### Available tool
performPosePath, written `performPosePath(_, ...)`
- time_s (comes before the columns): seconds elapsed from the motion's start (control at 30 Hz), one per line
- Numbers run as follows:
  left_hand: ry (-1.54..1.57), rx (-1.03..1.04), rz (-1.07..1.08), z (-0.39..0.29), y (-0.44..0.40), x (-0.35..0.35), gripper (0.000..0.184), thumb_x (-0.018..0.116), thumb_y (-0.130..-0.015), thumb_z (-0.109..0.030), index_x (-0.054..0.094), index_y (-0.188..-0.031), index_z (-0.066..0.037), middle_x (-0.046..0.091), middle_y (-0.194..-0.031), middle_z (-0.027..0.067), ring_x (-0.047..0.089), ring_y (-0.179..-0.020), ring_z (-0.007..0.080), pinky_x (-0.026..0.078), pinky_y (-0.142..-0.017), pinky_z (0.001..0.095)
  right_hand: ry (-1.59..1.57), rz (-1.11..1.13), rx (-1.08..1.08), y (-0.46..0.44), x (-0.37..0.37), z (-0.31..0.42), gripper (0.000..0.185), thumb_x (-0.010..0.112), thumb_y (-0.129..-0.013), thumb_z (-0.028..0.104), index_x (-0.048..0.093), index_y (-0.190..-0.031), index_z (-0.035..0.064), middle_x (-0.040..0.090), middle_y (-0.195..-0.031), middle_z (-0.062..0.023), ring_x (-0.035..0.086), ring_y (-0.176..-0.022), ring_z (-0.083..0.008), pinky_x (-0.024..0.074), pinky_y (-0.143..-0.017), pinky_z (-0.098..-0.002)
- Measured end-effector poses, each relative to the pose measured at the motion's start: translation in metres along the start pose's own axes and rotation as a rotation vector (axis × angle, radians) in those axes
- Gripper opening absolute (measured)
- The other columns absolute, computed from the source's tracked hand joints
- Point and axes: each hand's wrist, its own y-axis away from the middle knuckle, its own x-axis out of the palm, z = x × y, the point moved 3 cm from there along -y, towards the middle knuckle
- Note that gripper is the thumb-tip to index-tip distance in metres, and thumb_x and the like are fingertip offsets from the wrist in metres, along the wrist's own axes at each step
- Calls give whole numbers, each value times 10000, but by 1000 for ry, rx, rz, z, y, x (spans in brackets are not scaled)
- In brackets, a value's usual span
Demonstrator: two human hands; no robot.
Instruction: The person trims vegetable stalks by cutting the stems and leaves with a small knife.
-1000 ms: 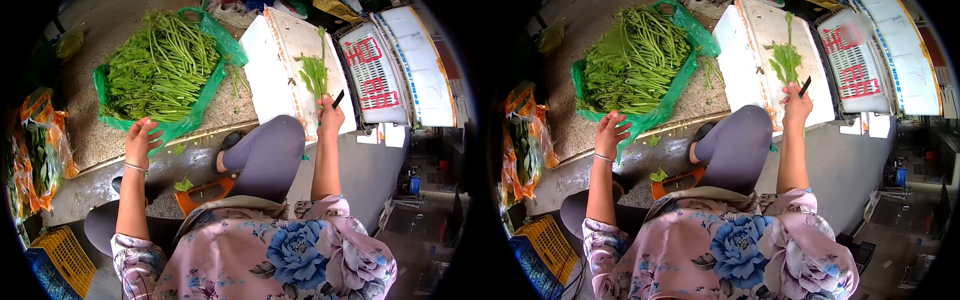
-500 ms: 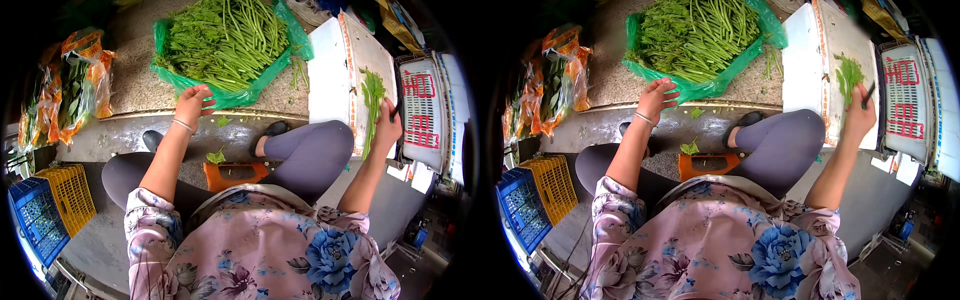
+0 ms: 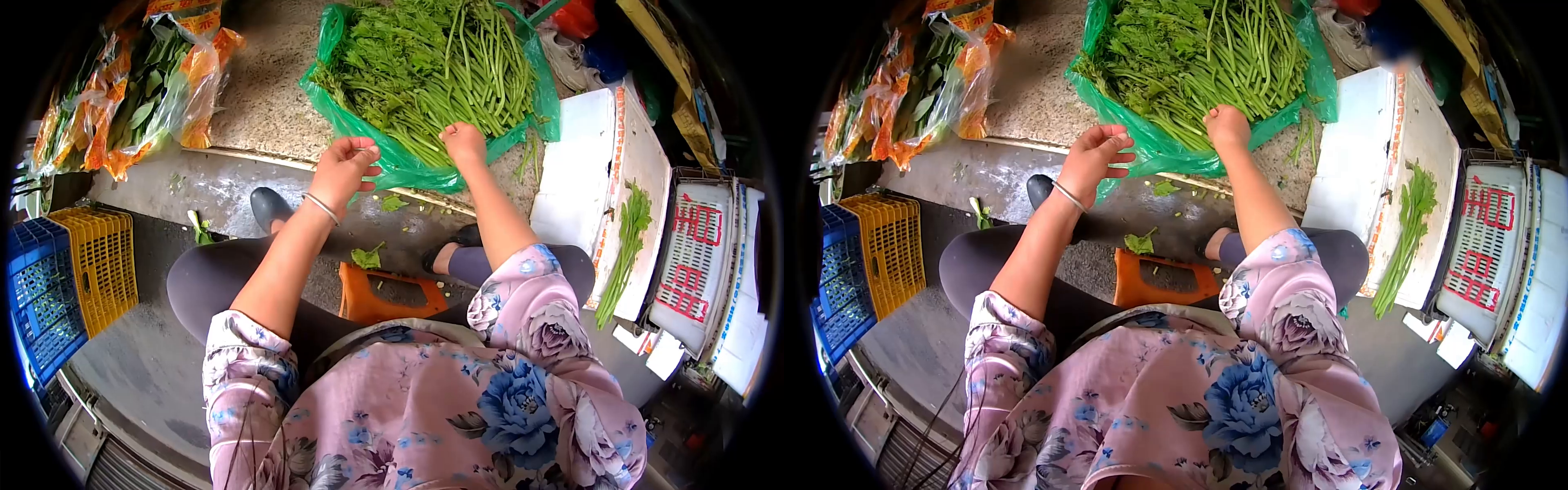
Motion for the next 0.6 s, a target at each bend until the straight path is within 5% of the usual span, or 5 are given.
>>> performPosePath(0.2, -60, -3, 86, 2, 0, 9, 235, 525, -842, -155, 505, -1041, -31, 568, -973, 69, 565, -808, 146, 458, -639, 262, -797, 67, 50, 46, -29, -4, 169, 676, -713, 159, 616, -783, 18, 606, -660, -33, 534, -556, -81, 395, -454, -210)
performPosePath(0.47, -84, -28, 232, 15, 4, 29, 296, 554, -834, -178, 509, -1075, -13, 587, -960, 68, 579, -838, 161, 485, -681, 280, -1503, 459, 338, 157, -34, -19, 171, 631, -774, 132, 558, -874, 14, 579, -766, -54, 472, -569, -62, 322, -396, -173)
performPosePath(0.6, 9, 33, 292, 9, 14, 40, 364, 589, -817, -193, 484, -1108, -2, 587, -982, 83, 596, -828, 171, 501, -655, 261, -1479, 485, 311, 188, -27, -20, 154, 612, -789, 126, 558, -868, 4, 575, -752, -63, 470, -565, -64, 324, -390, -169)
